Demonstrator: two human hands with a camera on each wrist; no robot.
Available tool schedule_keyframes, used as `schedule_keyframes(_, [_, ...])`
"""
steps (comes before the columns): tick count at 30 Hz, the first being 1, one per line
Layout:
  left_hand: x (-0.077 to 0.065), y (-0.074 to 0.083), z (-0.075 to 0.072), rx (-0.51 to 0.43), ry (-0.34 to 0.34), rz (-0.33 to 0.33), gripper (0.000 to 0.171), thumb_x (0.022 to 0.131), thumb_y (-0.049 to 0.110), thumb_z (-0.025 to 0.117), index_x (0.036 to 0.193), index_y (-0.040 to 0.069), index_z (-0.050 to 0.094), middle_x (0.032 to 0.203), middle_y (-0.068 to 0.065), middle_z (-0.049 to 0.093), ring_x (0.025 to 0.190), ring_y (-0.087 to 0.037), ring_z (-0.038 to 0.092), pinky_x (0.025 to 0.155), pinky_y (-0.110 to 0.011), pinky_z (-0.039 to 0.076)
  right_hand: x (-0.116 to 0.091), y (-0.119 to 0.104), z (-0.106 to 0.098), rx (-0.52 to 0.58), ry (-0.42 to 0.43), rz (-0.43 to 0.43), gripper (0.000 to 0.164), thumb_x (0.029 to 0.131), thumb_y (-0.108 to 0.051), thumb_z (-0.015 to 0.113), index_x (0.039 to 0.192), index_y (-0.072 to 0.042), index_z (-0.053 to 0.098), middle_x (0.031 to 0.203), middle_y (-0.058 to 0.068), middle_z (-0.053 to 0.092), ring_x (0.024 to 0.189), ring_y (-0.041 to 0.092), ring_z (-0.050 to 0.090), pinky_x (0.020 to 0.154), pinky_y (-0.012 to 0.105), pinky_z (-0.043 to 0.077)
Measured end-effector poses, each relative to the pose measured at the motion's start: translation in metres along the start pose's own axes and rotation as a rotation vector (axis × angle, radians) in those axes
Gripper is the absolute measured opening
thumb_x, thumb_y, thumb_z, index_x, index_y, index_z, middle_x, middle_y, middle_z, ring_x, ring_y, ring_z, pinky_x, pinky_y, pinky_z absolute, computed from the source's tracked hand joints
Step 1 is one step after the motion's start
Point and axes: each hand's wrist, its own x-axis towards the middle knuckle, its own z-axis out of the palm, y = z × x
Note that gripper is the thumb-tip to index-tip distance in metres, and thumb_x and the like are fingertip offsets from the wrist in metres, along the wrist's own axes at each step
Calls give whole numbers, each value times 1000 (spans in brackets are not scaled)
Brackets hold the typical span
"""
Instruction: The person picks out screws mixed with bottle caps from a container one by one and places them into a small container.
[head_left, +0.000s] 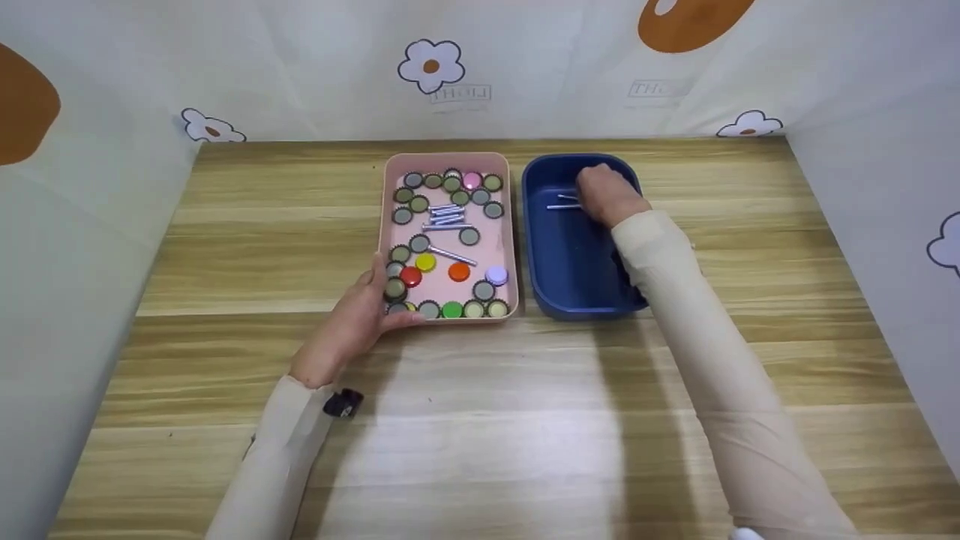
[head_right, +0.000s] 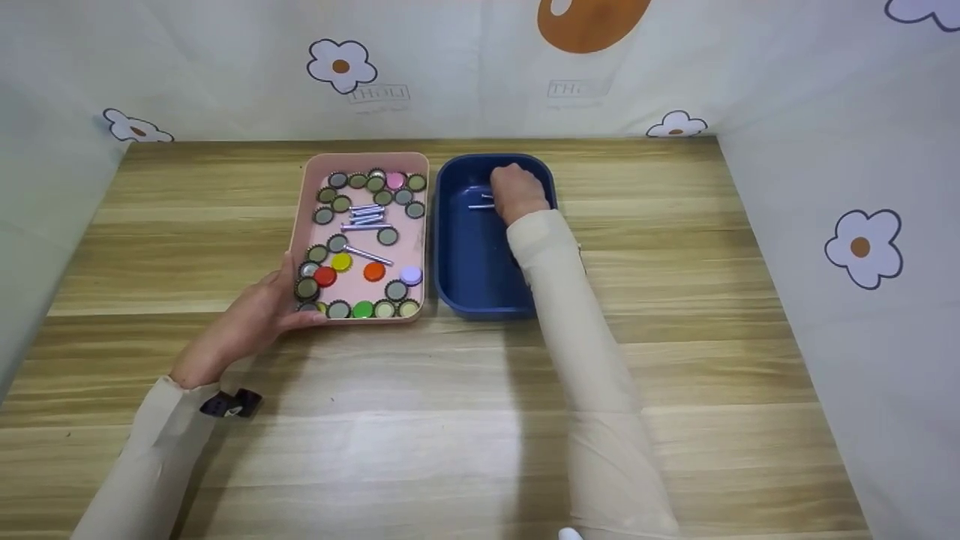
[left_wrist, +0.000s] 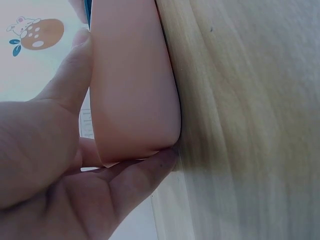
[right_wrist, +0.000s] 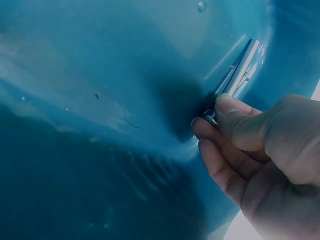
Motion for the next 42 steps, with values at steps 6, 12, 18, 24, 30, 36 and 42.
schedule_keyframes(6, [-1, 0, -1, 21, -5, 3, 118, 86, 29, 78, 161, 18, -14, 163, -21, 26, 150, -32, 35, 127, -50, 17, -1, 0, 2, 0, 9, -8, 31, 101, -5, 39, 96, 7, 67, 110, 32, 68, 101, 41, 69, 88, 54, 56])
schedule_keyframes(12, [0, 0, -1, -28, -1, -7, 115, 86, 29, 78, 162, 20, -9, 163, -18, 27, 150, -30, 35, 128, -49, 15, -1, 1, 2, -3, 22, -19, 28, 99, -3, 41, 91, 5, 67, 104, 29, 69, 92, 37, 67, 84, 53, 56])
schedule_keyframes(18, [0, 1, -1, -23, -7, -19, 119, 84, 31, 79, 161, 21, -11, 164, -18, 25, 151, -30, 33, 128, -49, 15, -1, 1, 1, -29, 53, -37, 27, 98, -2, 43, 89, 5, 68, 103, 29, 70, 92, 39, 69, 84, 55, 56])
schedule_keyframes(24, [-1, 0, 0, 10, -4, -11, 119, 86, 30, 78, 161, 21, -14, 163, -21, 26, 149, -32, 36, 127, -51, 18, -3, -2, -2, -64, 80, -41, 24, 95, 1, 46, 86, 4, 68, 102, 27, 71, 92, 39, 70, 83, 55, 57])
schedule_keyframes(30, [-3, -1, 1, 48, 17, 26, 117, 87, 28, 77, 161, 14, -12, 159, -24, 31, 146, -34, 39, 126, -51, 19, -4, -7, -5, -95, 93, -49, 22, 94, 0, 48, 85, 2, 68, 102, 26, 72, 96, 40, 71, 84, 57, 58])
schedule_keyframes(36, [-3, -3, 1, 64, 18, 29, 121, 86, 29, 78, 160, 16, -17, 161, -25, 28, 148, -36, 35, 126, -52, 18, -5, -8, -7, -112, 103, -64, 24, 95, -1, 48, 81, 0, 67, 97, 24, 73, 89, 38, 71, 80, 56, 59])
schedule_keyframes(42, [-2, -1, -1, 59, 9, 5, 117, 87, 33, 76, 160, 16, -13, 164, -24, 23, 152, -36, 29, 127, -51, 17, -8, -14, -11, -96, 137, -85, 28, 94, 0, 48, 68, -6, 57, 71, 12, 61, 69, 27, 58, 66, 47, 55])
